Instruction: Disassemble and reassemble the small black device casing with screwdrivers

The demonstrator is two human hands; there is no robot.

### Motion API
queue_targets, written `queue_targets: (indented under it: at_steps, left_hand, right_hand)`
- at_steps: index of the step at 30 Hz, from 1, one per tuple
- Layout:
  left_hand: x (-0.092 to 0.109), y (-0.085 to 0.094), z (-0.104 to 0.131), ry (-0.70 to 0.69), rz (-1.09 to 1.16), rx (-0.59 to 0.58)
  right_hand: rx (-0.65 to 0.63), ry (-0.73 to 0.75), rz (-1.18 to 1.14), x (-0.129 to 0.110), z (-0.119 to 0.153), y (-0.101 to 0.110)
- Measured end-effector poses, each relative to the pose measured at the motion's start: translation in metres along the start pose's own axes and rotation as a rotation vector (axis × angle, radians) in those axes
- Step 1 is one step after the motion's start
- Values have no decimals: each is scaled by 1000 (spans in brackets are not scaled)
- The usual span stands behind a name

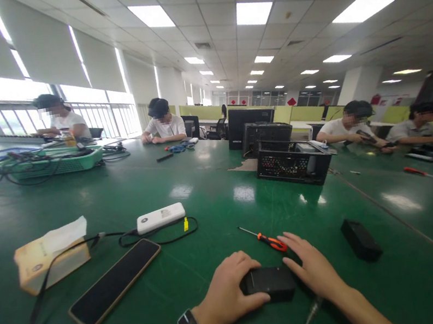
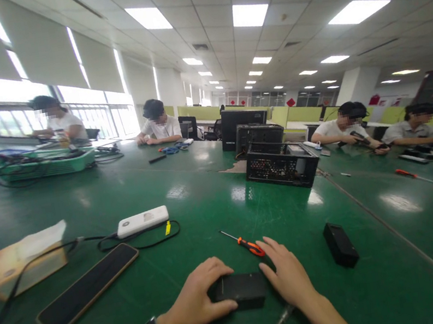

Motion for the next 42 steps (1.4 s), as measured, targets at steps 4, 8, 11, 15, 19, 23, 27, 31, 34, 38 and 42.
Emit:
queue_targets:
  at_steps: [4, 8, 11, 15, 19, 23, 27, 31, 34, 38, 42]
  left_hand:
    - [1, 1, -1, 13, -29, 19]
    - [0, 2, -2, 1, -67, 51]
    - [-4, 5, -1, -5, -73, 66]
    - [-8, 8, 0, -8, -38, 59]
    - [-7, 8, 0, 2, -5, 50]
    - [-7, 8, 0, 0, 9, 46]
    - [-7, 8, 3, 7, 7, 45]
    - [-8, 8, 3, 7, 12, 38]
    - [-9, 7, 3, 1, 24, 36]
    - [-8, 7, 2, 2, 28, 26]
    - [-6, 9, 1, -1, 34, 19]
  right_hand:
    - [-74, -61, 62, -10, -14, 3]
    - [-64, -114, 42, -16, -43, 17]
    - [4, -109, -33, -16, -59, 43]
    - [186, -101, -187, -13, -48, 98]
    - [342, -122, -483, -11, -20, 136]
    - [299, -112, -448, -20, -14, 136]
    - [255, -64, -394, -30, -23, 123]
    - [212, -15, -337, -35, -27, 116]
    - [204, -11, -299, -34, -25, 117]
    - [200, 11, -253, -38, -22, 121]
    - [179, 61, -225, -50, -20, 123]
Point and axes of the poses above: each hand's wrist, its own z-axis away from the middle knuckle, its own y-axis out of the back of the hand, x = y × z, the point moved 2 cm from there along -z, towards the middle knuckle, and after that the axes turned 2 degrees about z, right-handed, at the moved point
